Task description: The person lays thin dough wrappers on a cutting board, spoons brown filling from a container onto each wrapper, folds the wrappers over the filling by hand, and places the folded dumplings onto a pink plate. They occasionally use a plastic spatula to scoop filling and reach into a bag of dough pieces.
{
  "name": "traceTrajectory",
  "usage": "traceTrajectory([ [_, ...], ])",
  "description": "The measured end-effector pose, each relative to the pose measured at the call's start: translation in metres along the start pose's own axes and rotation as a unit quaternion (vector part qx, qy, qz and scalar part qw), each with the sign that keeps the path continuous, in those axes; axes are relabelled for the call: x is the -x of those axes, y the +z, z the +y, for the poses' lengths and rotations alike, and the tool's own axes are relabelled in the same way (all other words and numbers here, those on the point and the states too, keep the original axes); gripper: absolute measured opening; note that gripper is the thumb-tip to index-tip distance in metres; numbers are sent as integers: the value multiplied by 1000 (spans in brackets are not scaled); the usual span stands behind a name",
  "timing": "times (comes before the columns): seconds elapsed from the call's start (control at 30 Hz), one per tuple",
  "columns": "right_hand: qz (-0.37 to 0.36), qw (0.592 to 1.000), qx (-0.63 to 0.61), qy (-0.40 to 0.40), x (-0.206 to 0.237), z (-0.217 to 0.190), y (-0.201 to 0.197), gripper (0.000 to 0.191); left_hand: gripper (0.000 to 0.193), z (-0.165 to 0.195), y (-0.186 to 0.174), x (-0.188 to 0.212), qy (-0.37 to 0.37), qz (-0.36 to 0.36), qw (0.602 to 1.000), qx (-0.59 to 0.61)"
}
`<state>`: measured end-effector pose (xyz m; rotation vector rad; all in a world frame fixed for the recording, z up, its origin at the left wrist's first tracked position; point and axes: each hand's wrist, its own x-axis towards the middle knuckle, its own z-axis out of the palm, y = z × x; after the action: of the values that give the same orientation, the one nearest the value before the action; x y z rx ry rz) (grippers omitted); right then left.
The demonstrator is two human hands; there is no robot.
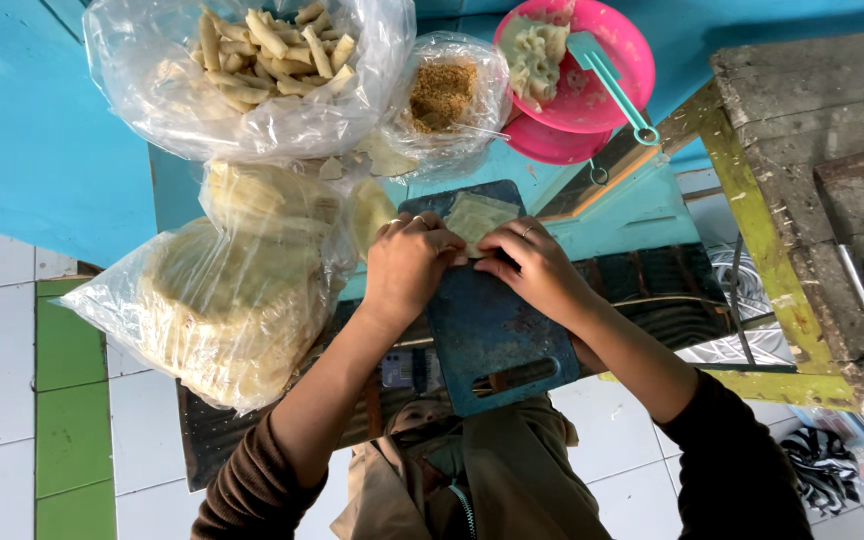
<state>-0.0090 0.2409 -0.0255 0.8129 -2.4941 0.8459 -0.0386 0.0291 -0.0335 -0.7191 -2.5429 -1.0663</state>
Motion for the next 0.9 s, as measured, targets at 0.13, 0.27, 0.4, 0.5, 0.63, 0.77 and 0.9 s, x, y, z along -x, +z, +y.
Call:
traceTrajectory([
  [0.13, 12, 1000, 8, 26, 0, 3, 6, 17, 12, 4, -3, -2, 14, 5, 1000, -27],
  [0.27, 21, 998, 0, 61, -1, 10, 10, 13, 6, 2, 1, -3, -17, 6, 999, -35],
  [0.4, 8, 992, -29, 123, -4, 12, 9, 13, 6, 0, 7, -4, -54, 11, 998, -22],
  [0.5, 4, 980, -94, 175, -7, 10, 7, 20, 14, 0, 7, -5, -108, -16, 994, 29],
  [0.63, 25, 987, -79, 136, -9, 5, 9, 20, 17, 5, 8, -4, -126, 15, 990, 56],
  [0.77, 18, 998, -28, 51, -6, 2, 9, 16, 16, 6, 7, -5, -59, 41, 997, -14],
  [0.9, 23, 999, 7, 30, -3, 2, 10, 22, 8, 3, 5, -3, 46, 67, 991, -111],
])
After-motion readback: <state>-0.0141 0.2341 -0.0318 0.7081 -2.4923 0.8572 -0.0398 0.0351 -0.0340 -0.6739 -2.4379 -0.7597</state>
